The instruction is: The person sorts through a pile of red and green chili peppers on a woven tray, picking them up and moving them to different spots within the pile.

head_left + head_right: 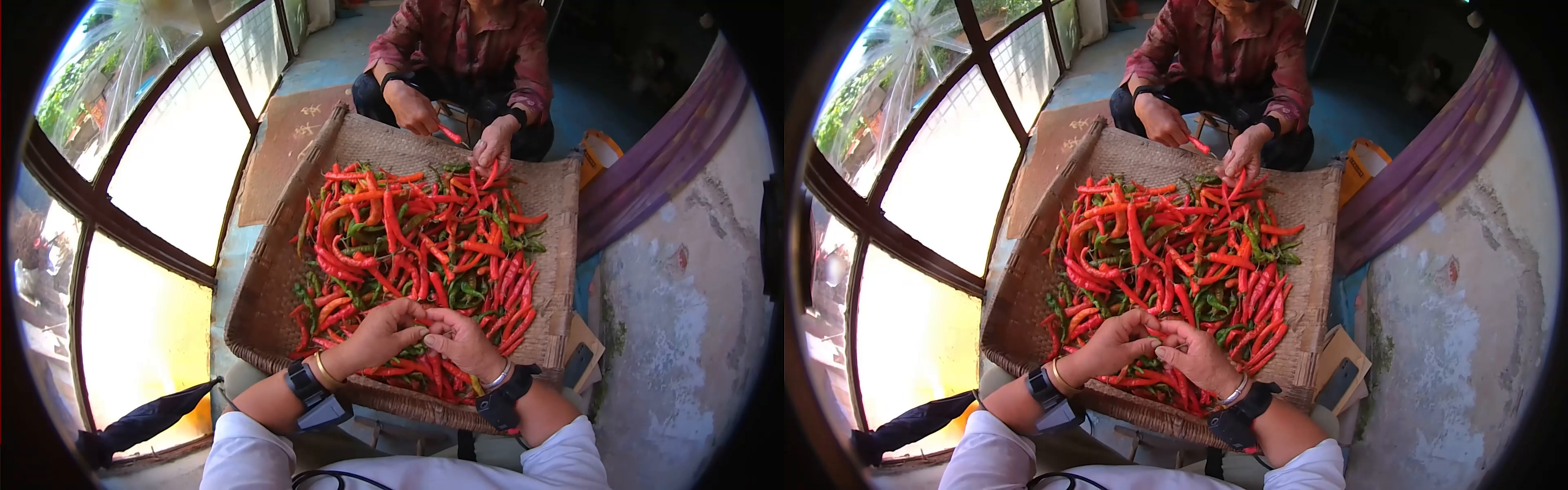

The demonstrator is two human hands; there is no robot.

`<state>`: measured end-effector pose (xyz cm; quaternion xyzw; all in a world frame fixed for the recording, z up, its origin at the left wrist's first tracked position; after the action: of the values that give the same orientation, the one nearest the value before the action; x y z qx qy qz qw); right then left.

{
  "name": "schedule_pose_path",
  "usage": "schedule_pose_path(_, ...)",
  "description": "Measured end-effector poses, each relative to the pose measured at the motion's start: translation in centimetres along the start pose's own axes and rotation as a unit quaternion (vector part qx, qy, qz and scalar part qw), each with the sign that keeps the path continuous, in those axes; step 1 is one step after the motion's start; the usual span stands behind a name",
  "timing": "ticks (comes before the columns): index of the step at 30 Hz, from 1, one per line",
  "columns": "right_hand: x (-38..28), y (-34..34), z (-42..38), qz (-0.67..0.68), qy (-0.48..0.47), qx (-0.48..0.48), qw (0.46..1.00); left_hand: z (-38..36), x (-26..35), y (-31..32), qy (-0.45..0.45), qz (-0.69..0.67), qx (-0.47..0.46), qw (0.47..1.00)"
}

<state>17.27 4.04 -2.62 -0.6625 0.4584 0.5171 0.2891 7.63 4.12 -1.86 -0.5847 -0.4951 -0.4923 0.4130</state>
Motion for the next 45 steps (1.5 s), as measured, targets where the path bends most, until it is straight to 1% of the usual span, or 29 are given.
schedule_pose_path(2,-0.1,0.1,0.0,-0.002,0.01,0.011,1.0,-0.1,-0.3,0.4,0.003,-0.017,-0.003,1.0)
schedule_pose_path(4,1.1,0.2,-0.1,-0.022,0.055,-0.013,0.998,-0.1,-0.1,0.4,0.006,-0.034,-0.006,0.999)
schedule_pose_path(6,0.9,0.1,-0.1,-0.014,0.061,-0.005,0.998,-0.3,0.3,0.5,0.021,0.055,-0.025,0.998)
schedule_pose_path(8,0.7,-0.2,-0.1,-0.005,0.069,0.003,0.998,-0.4,0.6,0.6,0.026,0.046,-0.028,0.998)
schedule_pose_path(10,0.8,0.1,-0.3,0.0,0.092,-0.031,0.995,-0.5,1.1,0.6,0.032,0.037,-0.032,0.998)
schedule_pose_path(12,0.8,0.1,-0.2,-0.013,0.081,-0.053,0.995,-0.9,1.3,1.3,-0.003,0.024,-0.075,0.997)
schedule_pose_path(13,0.7,0.4,-0.3,-0.024,0.07,-0.075,0.994,-0.9,1.5,1.3,-0.003,0.024,-0.075,0.997)
schedule_pose_path(16,0.5,0.8,-0.3,-0.006,0.063,-0.06,0.996,-0.8,1.1,0.9,-0.026,0.045,-0.051,0.997)
schedule_pose_path(19,1.1,0.8,0.1,0.003,0.024,-0.04,0.999,-0.8,0.9,1.3,-0.014,0.025,-0.067,0.997)
schedule_pose_path(21,1.5,0.7,0.0,0.003,0.033,-0.034,0.999,-0.9,-0.2,1.9,-0.041,-0.029,-0.092,0.995)
schedule_pose_path(22,1.6,0.6,0.0,0.004,0.042,-0.026,0.999,-1.0,-0.5,2.0,-0.041,-0.029,-0.092,0.995)
schedule_pose_path(23,1.2,0.6,-0.1,0.004,0.042,-0.026,0.999,-1.0,0.0,2.0,0.008,0.004,-0.088,0.996)
schedule_pose_path(24,0.7,0.2,-0.2,0.009,0.065,-0.003,0.998,-1.0,0.5,2.0,0.058,0.036,-0.084,0.994)
schedule_pose_path(25,0.6,-0.2,-0.3,0.014,0.088,0.02,0.996,-0.9,0.3,1.9,0.058,0.036,-0.083,0.994)
schedule_pose_path(27,1.3,-0.8,0.2,0.026,0.077,0.032,0.996,-0.9,1.3,1.7,0.152,0.138,-0.057,0.977)
schedule_pose_path(29,1.1,-1.6,0.4,0.037,0.063,0.044,0.996,-0.8,0.9,1.4,0.125,0.158,-0.053,0.978)
schedule_pose_path(30,0.6,-2.7,0.7,0.067,0.068,0.074,0.993,-0.5,0.9,1.0,0.099,0.178,-0.047,0.978)
schedule_pose_path(31,0.3,-3.8,0.9,0.097,0.074,0.104,0.987,-0.4,1.6,0.7,0.103,0.179,-0.045,0.977)
schedule_pose_path(32,-0.4,-5.2,1.1,0.116,0.052,0.129,0.983,-0.2,1.7,0.2,0.061,0.168,-0.044,0.983)
schedule_pose_path(33,-1.3,-6.9,1.4,0.185,0.009,0.16,0.97,-0.1,1.6,-0.3,0.017,0.156,-0.044,0.987)
schedule_pose_path(34,-2.1,-8.3,1.4,0.254,-0.031,0.191,0.948,0.2,2.0,-1.1,0.079,0.174,-0.021,0.981)
schedule_pose_path(36,-3.3,-10.9,1.2,0.373,-0.08,0.274,0.883,0.9,1.1,-2.5,0.038,0.164,0.004,0.986)
schedule_pose_path(38,-1.9,-11.5,1.1,0.378,-0.05,0.286,0.879,1.2,1.3,-3.1,0.058,0.167,0.014,0.984)
schedule_pose_path(40,-0.3,-9.1,1.2,0.371,0.052,0.209,0.903,1.2,1.5,-3.4,0.032,0.118,0.02,0.992)
schedule_pose_path(41,-0.9,-7.7,1.3,0.417,0.05,0.138,0.897,1.2,2.0,-3.4,0.038,0.149,0.018,0.988)
schedule_pose_path(42,-1.8,-7.1,0.9,0.419,0.054,0.142,0.895,1.3,1.9,-3.5,0.033,0.148,0.015,0.988)
schedule_pose_path(43,-5.9,-5.4,0.2,0.45,-0.039,0.034,0.891,1.3,2.2,-3.5,0.059,0.188,0.019,0.98)
schedule_pose_path(44,-9.8,-3.9,-1.8,0.472,-0.131,-0.071,0.869,1.4,2.4,-3.4,0.085,0.227,0.021,0.97)
schedule_pose_path(45,-12.2,-3.2,-4.1,0.453,-0.18,-0.088,0.869,1.4,2.8,-3.3,0.09,0.246,0.023,0.965)
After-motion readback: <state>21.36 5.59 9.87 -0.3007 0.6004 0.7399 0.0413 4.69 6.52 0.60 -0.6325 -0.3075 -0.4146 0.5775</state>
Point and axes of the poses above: each hand's wrist, its own z-axis towards the middle knuckle, its own y-axis out of the palm, x = y × z, the point moved 9 cm from there along z, towards the middle knuckle, and after that the axes turned 11 degrees about x, right-handed, at the moved point
